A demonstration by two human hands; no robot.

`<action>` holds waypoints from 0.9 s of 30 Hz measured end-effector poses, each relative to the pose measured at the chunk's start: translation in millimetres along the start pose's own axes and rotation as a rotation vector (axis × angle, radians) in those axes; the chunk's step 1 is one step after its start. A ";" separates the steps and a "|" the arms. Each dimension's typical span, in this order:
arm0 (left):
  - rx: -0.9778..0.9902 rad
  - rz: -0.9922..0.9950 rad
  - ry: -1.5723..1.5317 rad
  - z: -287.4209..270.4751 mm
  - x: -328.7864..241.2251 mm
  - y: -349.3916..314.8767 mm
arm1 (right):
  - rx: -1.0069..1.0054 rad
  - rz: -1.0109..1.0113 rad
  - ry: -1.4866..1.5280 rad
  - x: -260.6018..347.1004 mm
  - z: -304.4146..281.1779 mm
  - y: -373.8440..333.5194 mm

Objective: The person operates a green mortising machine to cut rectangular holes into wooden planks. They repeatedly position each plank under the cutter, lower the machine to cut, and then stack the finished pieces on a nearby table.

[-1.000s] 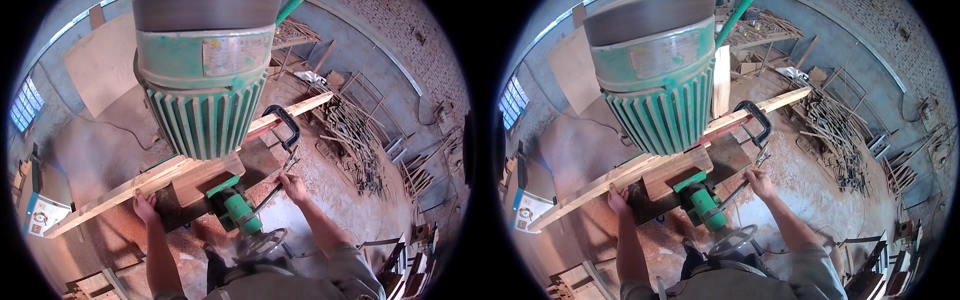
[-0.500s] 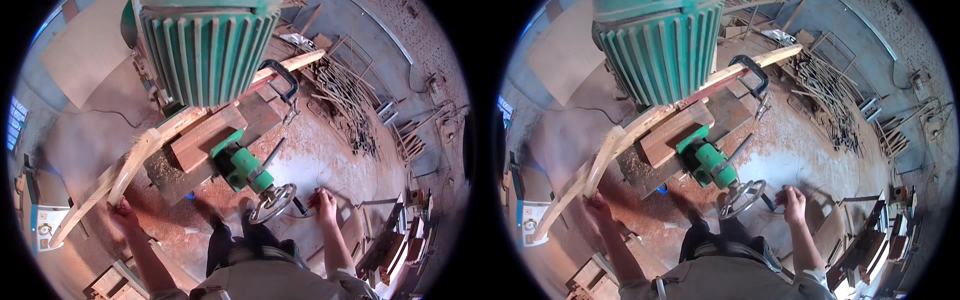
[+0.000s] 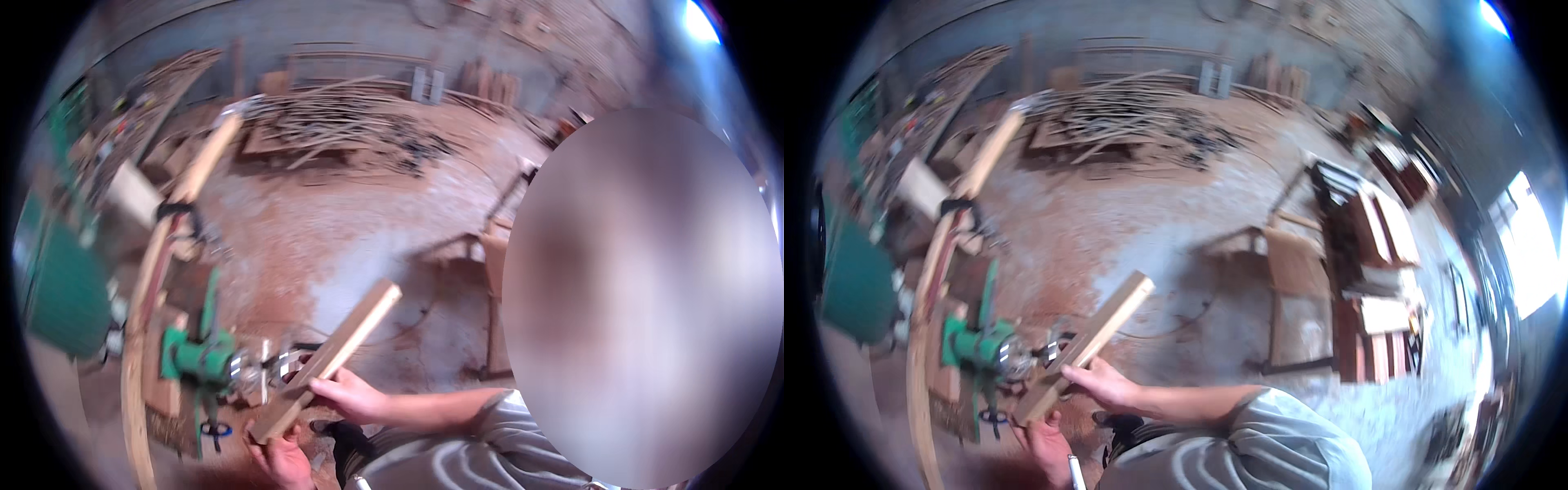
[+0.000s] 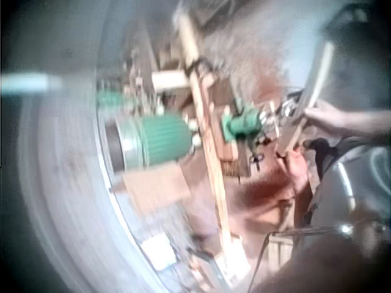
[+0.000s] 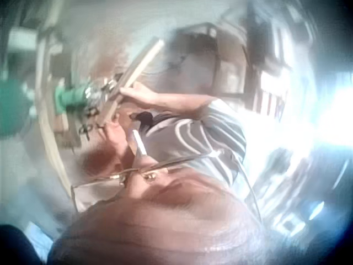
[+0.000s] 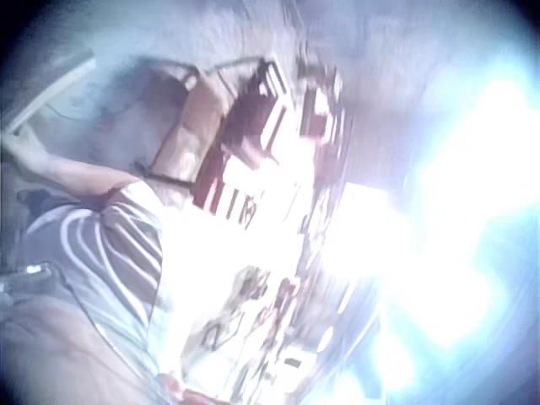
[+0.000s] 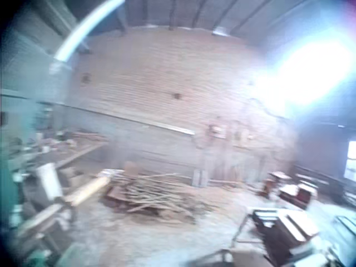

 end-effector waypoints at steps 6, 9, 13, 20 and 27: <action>0.570 -0.263 0.744 49.9 171.3 -46.7 | -0.373 -0.027 0.031 26.7 -186.7 -89.7; 0.710 -0.605 0.925 87.7 258.1 -92.0 | -0.581 -0.130 -0.053 47.3 -268.7 -158.7; 0.954 -0.869 0.988 159.9 330.2 -159.8 | -1.012 -0.293 -0.201 73.4 -377.3 -283.9; 1.203 -0.840 1.195 195.7 386.9 -178.9 | -1.797 -0.406 -0.227 83.3 -504.8 -556.5; 1.037 -0.798 1.207 142.3 392.5 -130.0 | -1.880 -0.058 -0.087 15.9 -627.9 -684.9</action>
Point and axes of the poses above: each hand's wrist, its own y-axis towards the middle knuckle, its own z-axis out of the palm, x = y × z, the point moved 9 cm from there along y, towards the middle knuckle, and after that the axes turned 14 degrees about -y, right-handed, at the moved point
